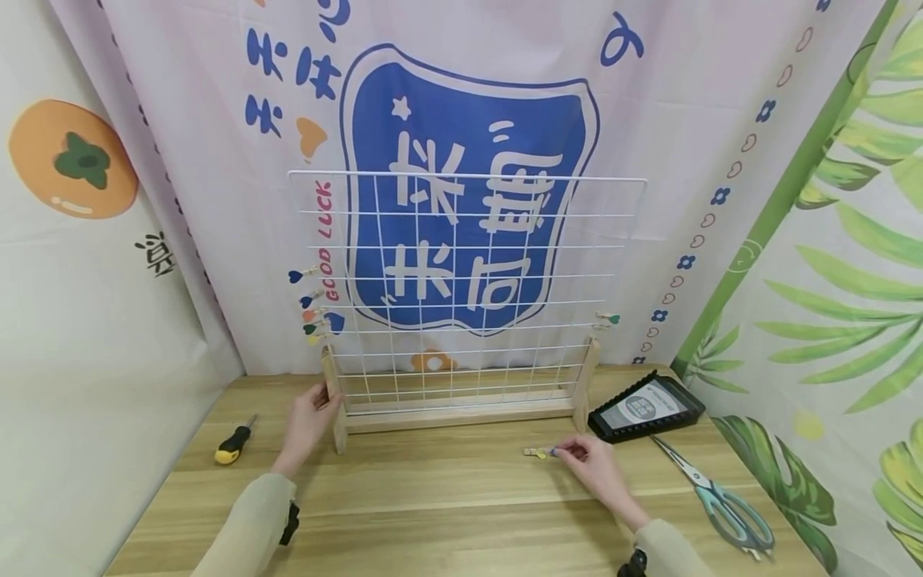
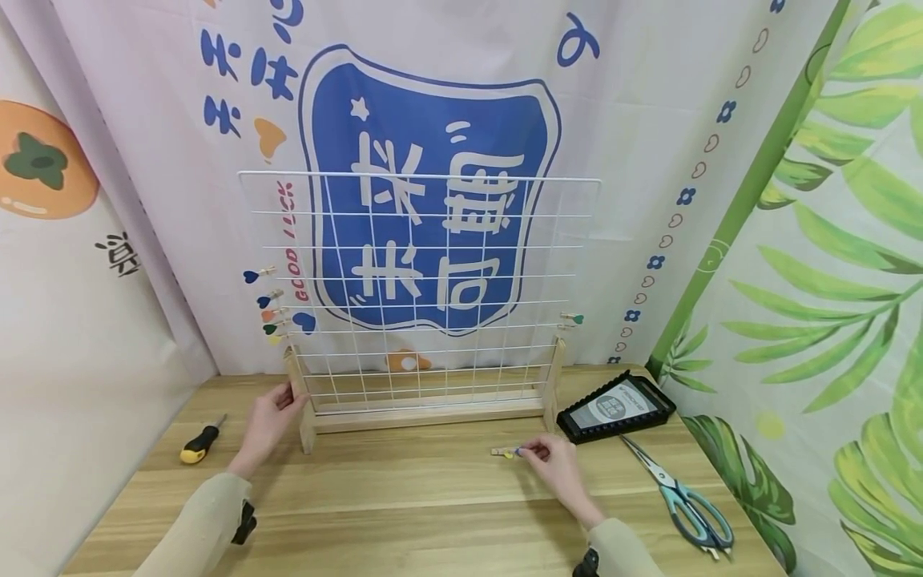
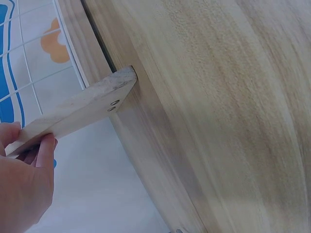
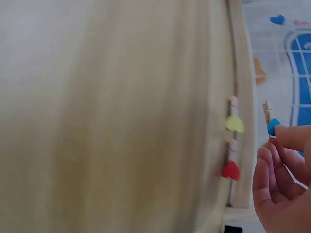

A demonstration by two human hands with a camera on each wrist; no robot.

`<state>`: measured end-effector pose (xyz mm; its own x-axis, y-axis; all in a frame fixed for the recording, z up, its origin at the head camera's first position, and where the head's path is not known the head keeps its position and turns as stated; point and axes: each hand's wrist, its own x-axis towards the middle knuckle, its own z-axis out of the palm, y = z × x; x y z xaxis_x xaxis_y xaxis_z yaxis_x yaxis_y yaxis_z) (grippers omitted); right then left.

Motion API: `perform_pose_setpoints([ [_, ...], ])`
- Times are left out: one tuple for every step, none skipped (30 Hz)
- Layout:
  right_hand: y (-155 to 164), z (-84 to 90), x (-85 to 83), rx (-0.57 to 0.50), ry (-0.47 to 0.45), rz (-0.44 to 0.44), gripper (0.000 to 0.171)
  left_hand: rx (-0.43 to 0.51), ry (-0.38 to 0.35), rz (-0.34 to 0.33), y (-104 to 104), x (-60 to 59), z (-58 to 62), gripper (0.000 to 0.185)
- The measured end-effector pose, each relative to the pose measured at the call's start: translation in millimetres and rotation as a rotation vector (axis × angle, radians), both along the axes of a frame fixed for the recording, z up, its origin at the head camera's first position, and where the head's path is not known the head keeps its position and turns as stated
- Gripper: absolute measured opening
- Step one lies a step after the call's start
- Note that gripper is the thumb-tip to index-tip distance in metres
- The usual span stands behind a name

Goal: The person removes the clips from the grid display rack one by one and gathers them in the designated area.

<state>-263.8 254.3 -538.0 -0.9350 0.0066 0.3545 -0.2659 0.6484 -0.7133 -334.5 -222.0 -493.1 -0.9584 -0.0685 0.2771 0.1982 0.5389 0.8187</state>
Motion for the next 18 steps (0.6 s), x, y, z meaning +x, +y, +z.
perform_pose_setpoints([
  [-2,-2.2,0.8,0.011,-0.013,0.004,0.006,0.000,0.003,0.001,0,0.0,0.1,0.039],
  [-4,-4.2,1.4,0.021,-0.025,0.010,0.006,0.000,0.005,0.001,0,0.0,0.2,0.039],
  [-6,-5.9,1.9,0.029,-0.038,0.015,0.006,-0.001,0.008,0.001,0,0.1,0.2,0.039],
  [-7,-7.1,2.4,0.037,-0.052,0.020,0.005,0.000,0.010,0.001,0,0.3,0.3,0.039],
  [-9,-8.6,2.6,0.051,-0.061,0.025,0.005,-0.001,0.011,0.001,0,0.2,0.3,0.039],
  [-10,-9.7,2.6,0.065,-0.075,0.028,0.005,-0.002,0.013,0.002,0,0.1,0.2,0.039],
  [-11,-10.9,2.5,0.076,-0.091,0.034,0.005,-0.003,0.014,0.003,0,0.2,-0.1,0.039],
  [-12,-12.1,2.4,0.087,-0.102,0.040,0.005,-0.003,0.014,0.004,0,0.3,-0.2,0.039],
  [-12,-13.0,2.3,0.101,-0.111,0.046,0.005,-0.004,0.015,0.005,0,0.5,-0.3,0.039],
  [-13,-13.6,2.3,0.112,-0.117,0.052,0.006,-0.003,0.014,0.004,0,0.5,-0.3,0.039],
  [-14,-14.4,2.3,0.123,-0.118,0.058,0.006,-0.005,0.013,0.006,0,0.5,-0.3,0.039],
  [-14,-14.9,2.2,0.131,-0.120,0.062,0.006,-0.004,0.012,0.006,0,0.6,-0.2,0.038],
  [-15,-15.2,2.1,0.138,-0.121,0.069,0.006,-0.002,0.011,0.005,0,0.8,0.1,0.039],
  [-15,-15.2,2.1,0.144,-0.121,0.075,0.007,-0.002,0.009,0.004,0,1.0,0.3,0.039],
  [-16,-15.5,1.9,0.149,-0.120,0.079,0.007,-0.003,0.008,0.005,0,1.0,0.5,0.038],
  [-16,-15.8,1.6,0.150,-0.121,0.084,0.007,-0.004,0.007,0.006,0,1.1,0.6,0.038],
  [-16,-16.0,1.2,0.154,-0.121,0.089,0.007,-0.005,0.008,0.007,0,1.0,0.7,0.038],
  [-16,-16.1,0.8,0.158,-0.121,0.093,0.007,-0.006,0.011,0.007,0,0.8,0.8,0.038],
])
